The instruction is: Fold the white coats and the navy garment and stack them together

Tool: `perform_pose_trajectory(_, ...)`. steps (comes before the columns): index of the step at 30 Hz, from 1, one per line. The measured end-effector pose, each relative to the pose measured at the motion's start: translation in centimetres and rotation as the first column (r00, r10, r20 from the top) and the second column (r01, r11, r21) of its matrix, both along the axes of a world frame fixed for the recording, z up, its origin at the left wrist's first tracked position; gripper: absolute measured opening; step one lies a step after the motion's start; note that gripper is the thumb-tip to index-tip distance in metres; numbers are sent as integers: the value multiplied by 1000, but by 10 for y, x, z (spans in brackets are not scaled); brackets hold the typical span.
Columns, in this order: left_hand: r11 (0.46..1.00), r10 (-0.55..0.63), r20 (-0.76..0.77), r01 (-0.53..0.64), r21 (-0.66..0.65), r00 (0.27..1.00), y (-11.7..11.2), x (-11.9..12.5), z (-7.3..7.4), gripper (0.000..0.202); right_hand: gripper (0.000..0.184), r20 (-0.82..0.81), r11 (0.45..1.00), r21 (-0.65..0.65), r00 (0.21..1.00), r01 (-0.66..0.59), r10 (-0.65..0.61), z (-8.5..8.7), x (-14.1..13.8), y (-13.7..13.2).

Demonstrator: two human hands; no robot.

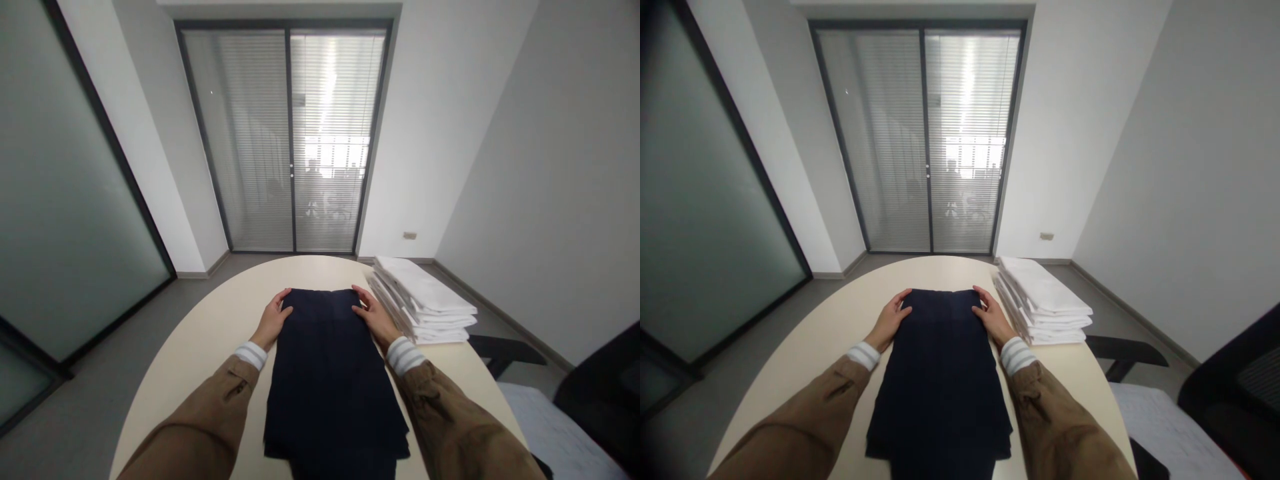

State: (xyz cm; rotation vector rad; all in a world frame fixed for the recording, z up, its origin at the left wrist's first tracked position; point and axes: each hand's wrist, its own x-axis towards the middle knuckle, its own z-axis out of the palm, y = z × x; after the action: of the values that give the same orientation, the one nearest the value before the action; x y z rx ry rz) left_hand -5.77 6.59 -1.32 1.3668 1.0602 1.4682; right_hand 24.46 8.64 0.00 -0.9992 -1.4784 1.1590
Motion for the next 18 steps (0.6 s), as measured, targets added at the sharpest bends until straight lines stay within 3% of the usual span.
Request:
perform_pose_trajectory(3,999,-19,-110,23,32,994,-3,2,0,62,67,151,992,127,988,18,-38,0,1,1)
perform_pose_trajectory(5,997,28,-256,-7,82,966,-7,2,0,59,65,269,979,198,957,56,-109,-3,2,3)
perform_pose_trajectory(9,963,182,-556,-33,267,811,-22,-1,4,43,63,394,964,218,890,149,-227,-9,6,2)
perform_pose_trajectory(11,960,139,-663,65,273,736,-31,-1,7,41,60,440,967,220,871,131,-218,-8,8,-2)
perform_pose_trajectory(14,959,12,-798,219,180,603,-42,-1,9,45,57,534,979,201,835,30,-135,-3,12,-12)
perform_pose_trajectory(18,972,-2,-882,208,109,471,-48,3,9,47,69,653,985,138,757,-101,-14,6,14,-25)
